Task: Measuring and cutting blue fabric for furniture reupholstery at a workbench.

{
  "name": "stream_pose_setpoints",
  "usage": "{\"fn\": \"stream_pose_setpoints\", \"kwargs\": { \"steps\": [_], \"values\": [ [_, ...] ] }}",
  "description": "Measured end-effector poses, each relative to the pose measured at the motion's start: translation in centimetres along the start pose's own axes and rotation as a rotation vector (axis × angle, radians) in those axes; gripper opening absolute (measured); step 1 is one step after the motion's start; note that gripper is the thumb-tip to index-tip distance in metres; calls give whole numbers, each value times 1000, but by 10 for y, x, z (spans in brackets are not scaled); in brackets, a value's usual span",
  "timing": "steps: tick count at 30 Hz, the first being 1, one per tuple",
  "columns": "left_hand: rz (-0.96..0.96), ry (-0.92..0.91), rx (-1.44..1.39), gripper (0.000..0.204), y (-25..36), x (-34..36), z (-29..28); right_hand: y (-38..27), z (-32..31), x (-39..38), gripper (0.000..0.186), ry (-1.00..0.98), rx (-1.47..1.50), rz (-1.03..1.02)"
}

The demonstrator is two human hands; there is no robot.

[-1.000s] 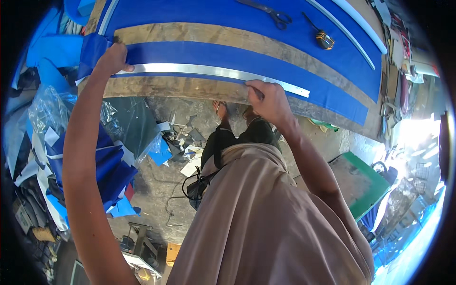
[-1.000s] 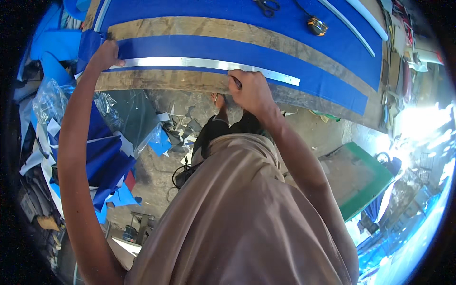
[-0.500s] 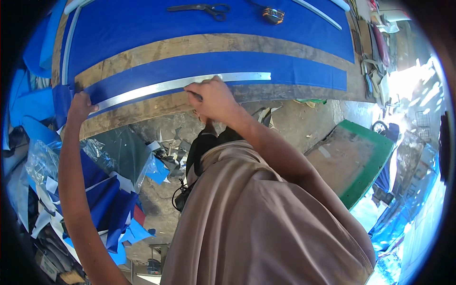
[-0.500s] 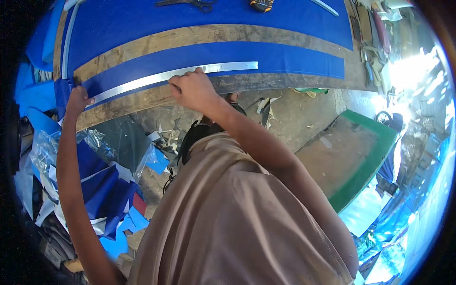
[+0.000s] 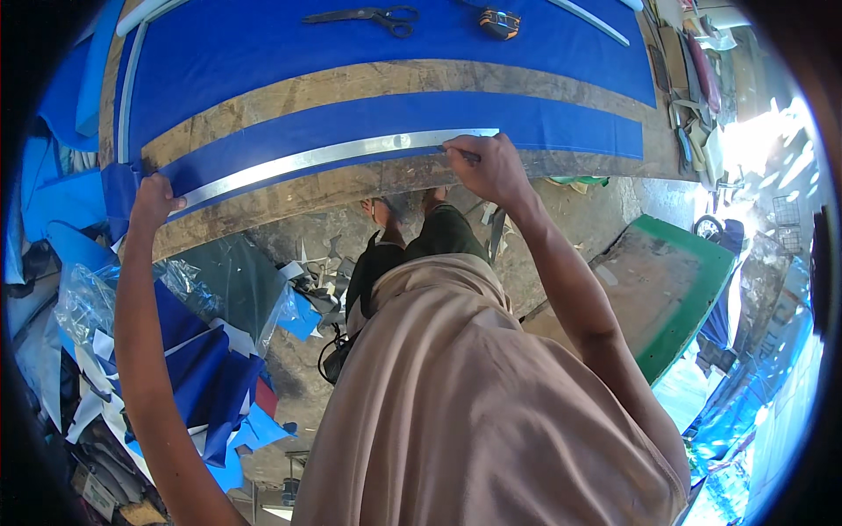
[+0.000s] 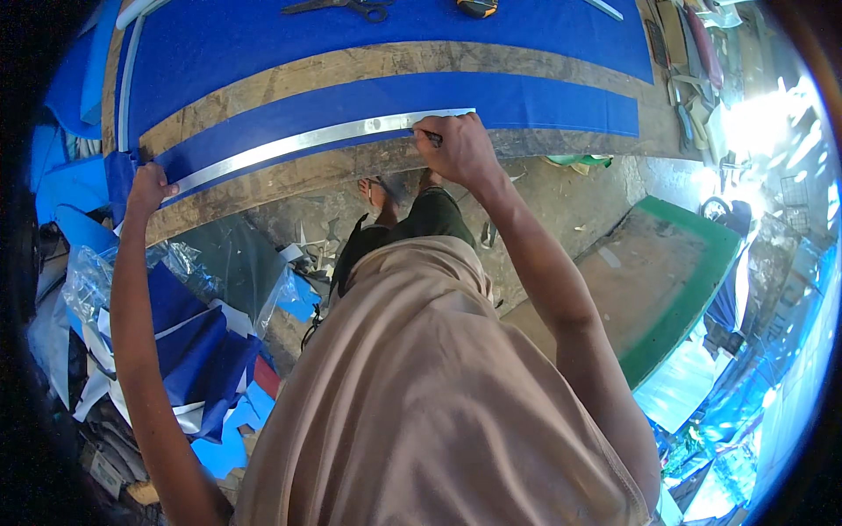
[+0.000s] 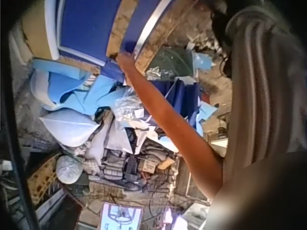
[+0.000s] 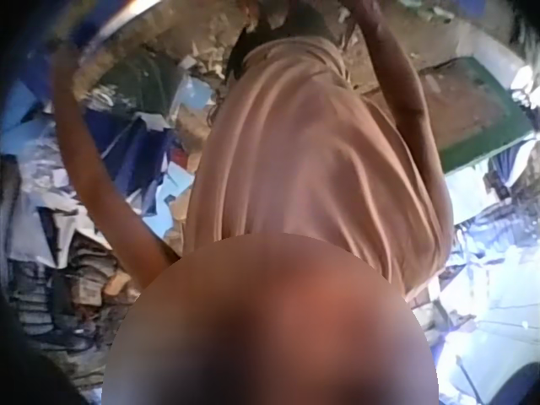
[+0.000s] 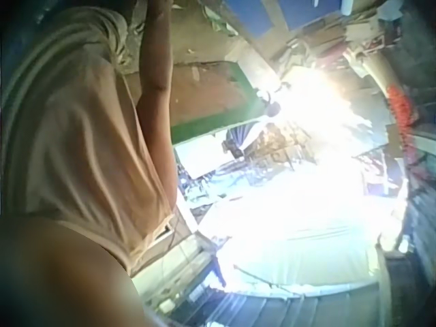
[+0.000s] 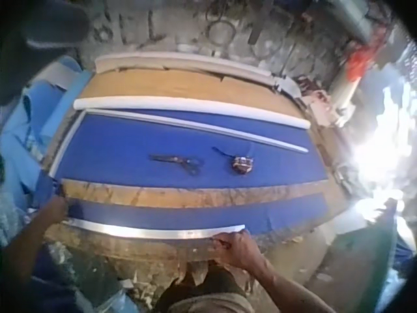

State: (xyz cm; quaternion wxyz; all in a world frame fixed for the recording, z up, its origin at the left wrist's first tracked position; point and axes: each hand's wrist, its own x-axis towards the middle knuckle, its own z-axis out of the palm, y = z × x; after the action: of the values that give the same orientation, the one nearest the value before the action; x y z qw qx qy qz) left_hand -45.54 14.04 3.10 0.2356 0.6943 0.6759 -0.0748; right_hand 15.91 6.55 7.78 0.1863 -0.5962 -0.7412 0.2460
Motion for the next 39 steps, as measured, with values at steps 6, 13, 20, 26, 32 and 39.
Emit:
{"fn": "stream_pose_setpoints", "kwargs": {
  "steps": [6, 13, 20, 26, 32, 39],
  "values": [
    [-81, -45, -28, 34, -3, 3, 0, -15, 13, 6, 18, 13, 27, -39],
    [-11, 13, -2, 33, 19, -13, -8, -46, 50, 20, 17, -5, 37, -135],
    [3, 37, -4, 34, 7, -5, -3, -40, 32, 17, 18, -34, 104, -81],
    [-13, 22, -25, 34, -26, 5, 14, -14, -18, -4, 19, -5, 90, -1],
    [-178, 306, 212, 26, 42, -37, 41, 13, -8, -17, 26, 151, -1, -25],
    [202, 345, -4, 50, 165, -62, 88, 60, 39, -14, 54, 167, -136, -54]
  ]
}}
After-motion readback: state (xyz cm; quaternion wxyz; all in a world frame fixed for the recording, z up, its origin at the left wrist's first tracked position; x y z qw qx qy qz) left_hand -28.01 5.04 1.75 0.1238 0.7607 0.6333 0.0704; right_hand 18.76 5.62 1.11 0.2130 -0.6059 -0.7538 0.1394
